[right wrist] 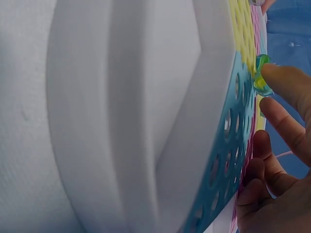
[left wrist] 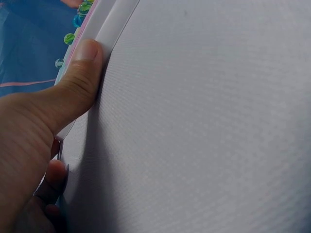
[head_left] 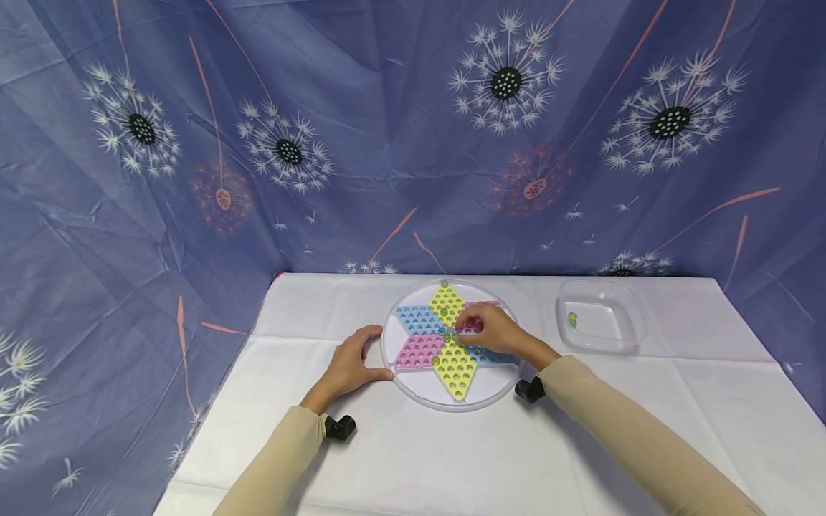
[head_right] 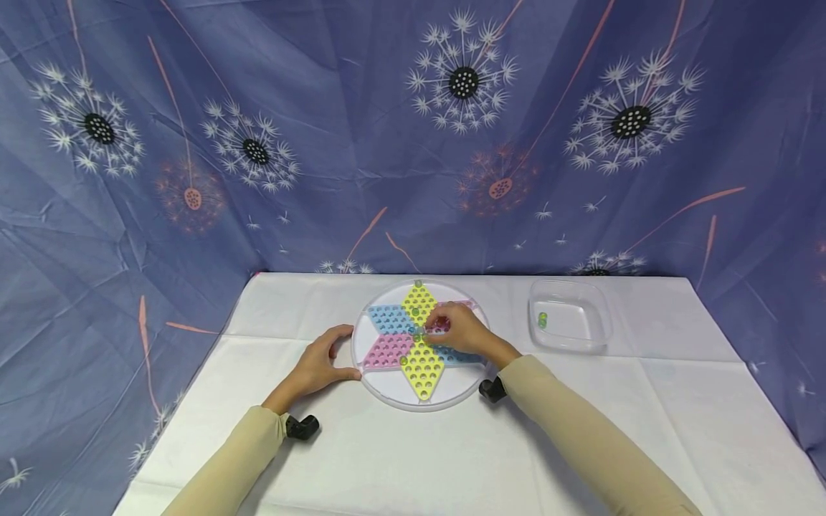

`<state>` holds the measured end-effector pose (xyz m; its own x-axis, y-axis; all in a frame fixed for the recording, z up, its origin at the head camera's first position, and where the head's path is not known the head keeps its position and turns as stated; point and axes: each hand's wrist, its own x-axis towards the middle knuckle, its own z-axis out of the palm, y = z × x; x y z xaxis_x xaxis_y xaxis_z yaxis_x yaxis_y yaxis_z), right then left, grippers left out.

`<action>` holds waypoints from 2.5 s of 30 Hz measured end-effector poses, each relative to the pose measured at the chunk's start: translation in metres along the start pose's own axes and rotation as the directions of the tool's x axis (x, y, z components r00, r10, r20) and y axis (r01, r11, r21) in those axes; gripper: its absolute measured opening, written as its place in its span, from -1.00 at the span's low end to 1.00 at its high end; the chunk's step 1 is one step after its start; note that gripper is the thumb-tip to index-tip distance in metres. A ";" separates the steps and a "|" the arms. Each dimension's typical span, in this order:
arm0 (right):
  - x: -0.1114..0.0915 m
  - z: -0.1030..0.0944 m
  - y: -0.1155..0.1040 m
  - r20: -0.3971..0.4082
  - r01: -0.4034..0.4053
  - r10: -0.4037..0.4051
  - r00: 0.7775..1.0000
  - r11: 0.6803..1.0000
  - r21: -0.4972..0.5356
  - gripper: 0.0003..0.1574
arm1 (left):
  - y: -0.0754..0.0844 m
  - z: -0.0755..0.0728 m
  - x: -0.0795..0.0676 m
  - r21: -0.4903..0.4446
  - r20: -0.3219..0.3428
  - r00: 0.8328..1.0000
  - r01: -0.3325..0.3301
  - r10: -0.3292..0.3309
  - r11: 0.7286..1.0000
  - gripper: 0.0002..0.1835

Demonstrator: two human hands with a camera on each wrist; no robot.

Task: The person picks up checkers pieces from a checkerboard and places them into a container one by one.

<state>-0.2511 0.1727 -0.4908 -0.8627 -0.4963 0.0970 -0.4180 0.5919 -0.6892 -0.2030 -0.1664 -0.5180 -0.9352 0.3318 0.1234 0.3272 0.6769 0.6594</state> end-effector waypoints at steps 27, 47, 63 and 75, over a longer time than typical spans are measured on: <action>-0.001 0.001 -0.002 0.000 0.053 -0.053 0.999 0.998 -0.017 -0.89 | -0.003 0.001 0.000 -0.004 0.011 1.000 0.010 -0.010 1.000 0.06; 0.001 -0.007 -0.012 0.031 0.023 -0.023 0.999 1.000 -0.015 -0.90 | 0.000 0.001 -0.002 -0.007 0.008 1.000 0.017 -0.017 1.000 0.04; 0.013 -0.031 -0.035 -0.059 0.107 -0.104 0.993 0.993 0.053 -0.78 | 0.002 0.001 -0.003 0.001 -0.010 1.000 -0.007 0.007 1.000 0.02; 0.021 -0.044 -0.045 -0.092 0.095 -0.092 0.991 0.995 0.030 -0.79 | 0.002 0.000 -0.004 -0.014 -0.013 1.000 -0.020 0.019 1.000 0.03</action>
<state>-0.2623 0.1633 -0.4262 -0.8431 -0.4881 0.2259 -0.4896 0.5229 -0.6978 -0.1984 -0.1664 -0.5172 -0.9304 0.3362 0.1459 0.3435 0.6610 0.6671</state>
